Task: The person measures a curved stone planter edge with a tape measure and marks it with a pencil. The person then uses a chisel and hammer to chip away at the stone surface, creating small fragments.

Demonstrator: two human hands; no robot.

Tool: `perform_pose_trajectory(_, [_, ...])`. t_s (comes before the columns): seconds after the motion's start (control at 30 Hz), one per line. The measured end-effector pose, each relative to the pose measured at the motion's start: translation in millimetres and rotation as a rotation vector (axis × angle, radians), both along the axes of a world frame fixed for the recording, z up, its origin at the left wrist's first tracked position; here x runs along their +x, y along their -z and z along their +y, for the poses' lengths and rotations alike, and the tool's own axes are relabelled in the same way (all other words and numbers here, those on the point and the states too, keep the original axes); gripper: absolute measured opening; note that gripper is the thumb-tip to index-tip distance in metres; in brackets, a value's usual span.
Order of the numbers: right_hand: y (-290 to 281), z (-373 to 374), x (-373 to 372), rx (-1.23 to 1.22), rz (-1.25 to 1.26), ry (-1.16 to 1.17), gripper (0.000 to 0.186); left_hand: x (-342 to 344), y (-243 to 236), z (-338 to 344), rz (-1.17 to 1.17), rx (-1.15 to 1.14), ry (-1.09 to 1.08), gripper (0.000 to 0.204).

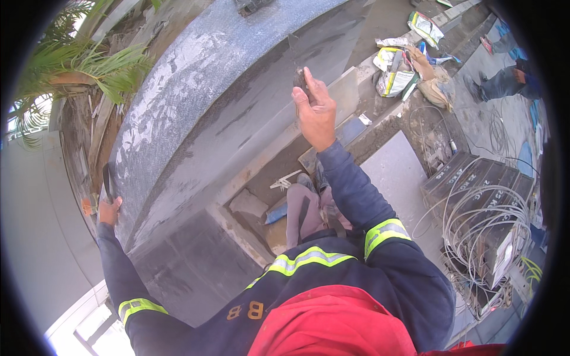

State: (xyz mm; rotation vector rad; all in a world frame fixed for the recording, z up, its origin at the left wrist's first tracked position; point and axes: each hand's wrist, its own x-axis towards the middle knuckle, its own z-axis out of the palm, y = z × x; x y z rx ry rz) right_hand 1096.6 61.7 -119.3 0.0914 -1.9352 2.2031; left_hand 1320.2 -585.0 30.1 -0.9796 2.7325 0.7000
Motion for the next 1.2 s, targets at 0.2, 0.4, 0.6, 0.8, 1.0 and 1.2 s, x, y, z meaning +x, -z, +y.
perform_pose_trajectory(0.2, [11.2,-44.9,10.7,0.070,0.080,0.036,0.050,0.2,-0.8,-3.2,-0.026,0.000,0.004,0.045])
perform_pose_trajectory(0.4, [7.6,-28.2,33.0,0.111,0.053,-0.025,0.049,-1.5,-0.1,-2.4,-0.019,-0.003,0.023,0.043])
perform_pose_trajectory(0.6, [5.7,-49.5,12.3,-0.041,0.026,0.082,0.052,0.9,1.6,-6.5,-0.028,0.019,0.008,0.046])
perform_pose_trajectory(0.8, [45.1,-90.9,36.5,0.013,0.168,-0.018,0.057,0.1,-2.8,-3.2,-0.061,-0.023,0.035,0.041])
perform_pose_trajectory(1.0, [42.4,-68.8,47.1,-0.010,0.146,-0.055,0.056,-0.6,-2.2,-0.1,-0.033,-0.030,0.032,0.044])
perform_pose_trajectory(1.2, [52.7,-106.6,30.2,-0.047,0.144,0.015,0.055,1.7,-0.5,-2.9,-0.031,0.010,0.012,0.047])
